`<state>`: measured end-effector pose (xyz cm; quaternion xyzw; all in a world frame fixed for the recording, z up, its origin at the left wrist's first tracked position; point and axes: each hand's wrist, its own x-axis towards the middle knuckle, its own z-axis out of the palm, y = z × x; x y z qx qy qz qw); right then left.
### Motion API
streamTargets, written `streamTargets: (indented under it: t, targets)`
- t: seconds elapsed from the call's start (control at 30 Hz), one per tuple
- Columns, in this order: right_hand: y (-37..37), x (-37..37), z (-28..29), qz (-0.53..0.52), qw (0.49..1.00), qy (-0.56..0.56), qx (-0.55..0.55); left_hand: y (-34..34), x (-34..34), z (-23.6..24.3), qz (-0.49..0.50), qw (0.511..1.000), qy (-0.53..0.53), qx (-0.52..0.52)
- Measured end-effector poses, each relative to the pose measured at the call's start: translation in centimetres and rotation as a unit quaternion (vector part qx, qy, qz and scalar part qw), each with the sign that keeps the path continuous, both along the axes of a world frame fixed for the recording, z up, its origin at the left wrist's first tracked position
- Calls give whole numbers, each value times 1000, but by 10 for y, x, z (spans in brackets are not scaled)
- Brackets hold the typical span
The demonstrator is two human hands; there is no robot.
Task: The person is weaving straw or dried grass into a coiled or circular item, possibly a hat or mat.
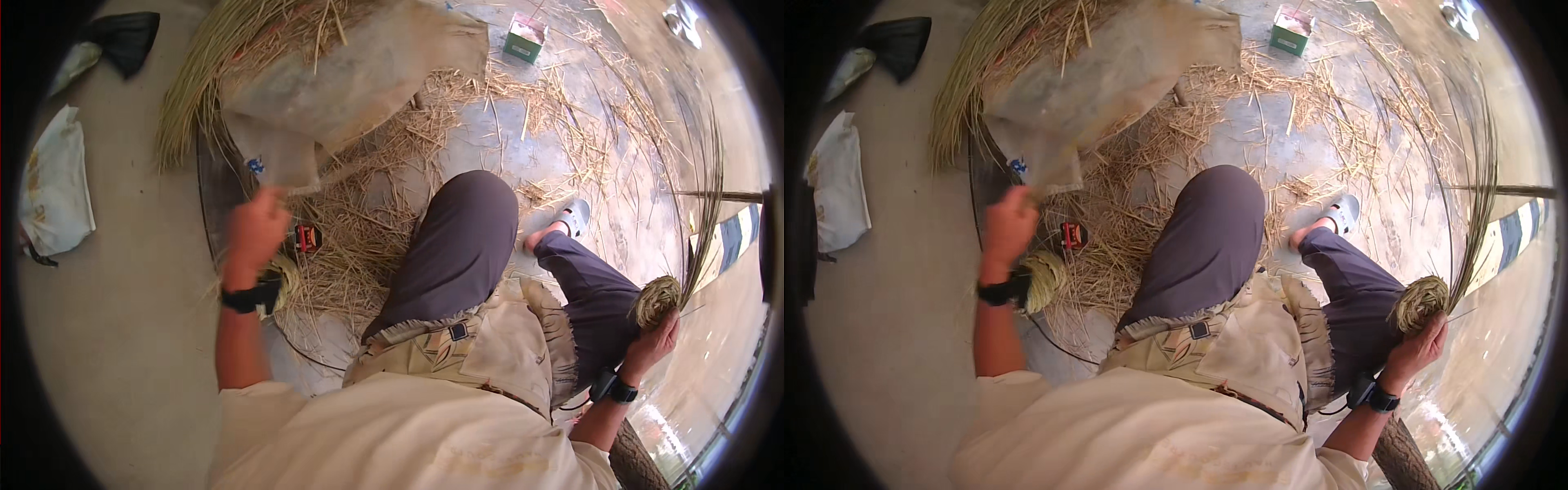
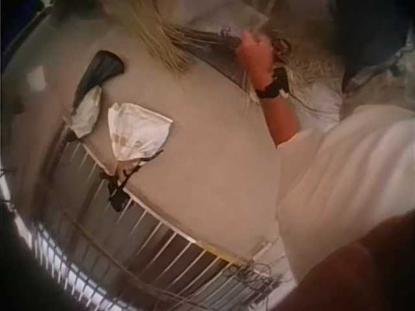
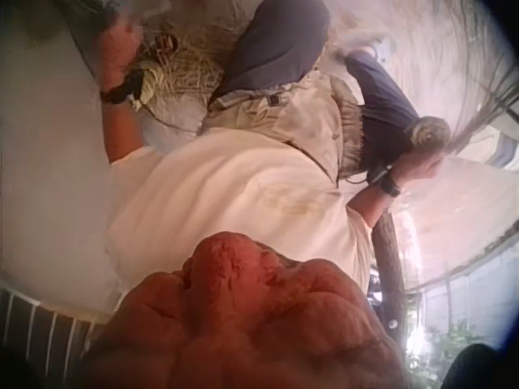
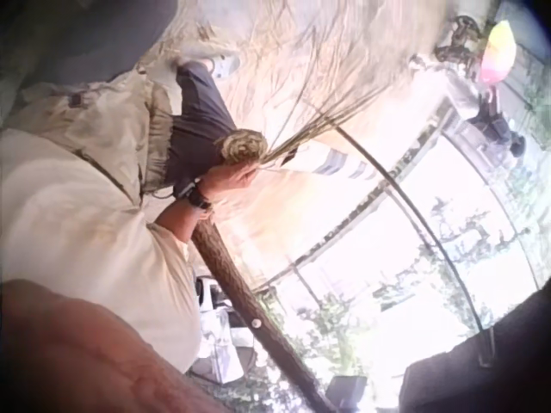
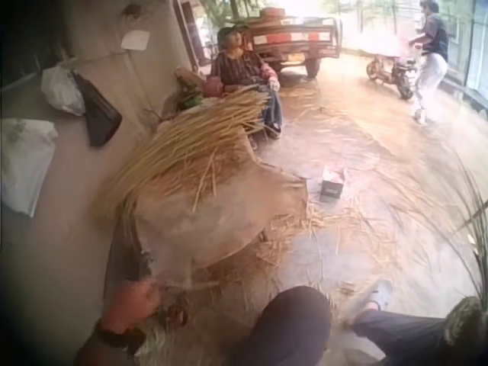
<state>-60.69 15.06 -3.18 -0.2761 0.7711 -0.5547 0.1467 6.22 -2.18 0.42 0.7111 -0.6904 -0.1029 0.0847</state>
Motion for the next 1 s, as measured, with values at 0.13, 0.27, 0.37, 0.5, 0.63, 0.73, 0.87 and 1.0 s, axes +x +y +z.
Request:
streamTargets:
  t: [0.13,0.27,0.37,0.5,0.63,0.73,0.87,1.0]
  targets:
    - [-19,22,7,-21,998,54,-6,27,10,-151,-21,978,-44,202]
    - [-12,10,0,-11,999,30,0,44,29,-263,-34,958,-38,281]
    - [-10,8,1,-15,998,49,22,45,34,-298,6,929,-62,364]
    - [-20,18,5,-18,998,51,38,51,38,-326,4,912,-115,393]
    - [-30,29,11,-27,998,39,44,70,71,-377,-40,816,-141,560]
    - [-34,29,10,-10,997,56,49,91,87,-404,-13,835,-86,543]
    - [-33,21,8,5,997,56,50,91,85,-425,6,839,-32,543]
    - [-34,18,5,17,998,37,46,83,81,-434,44,838,47,542]
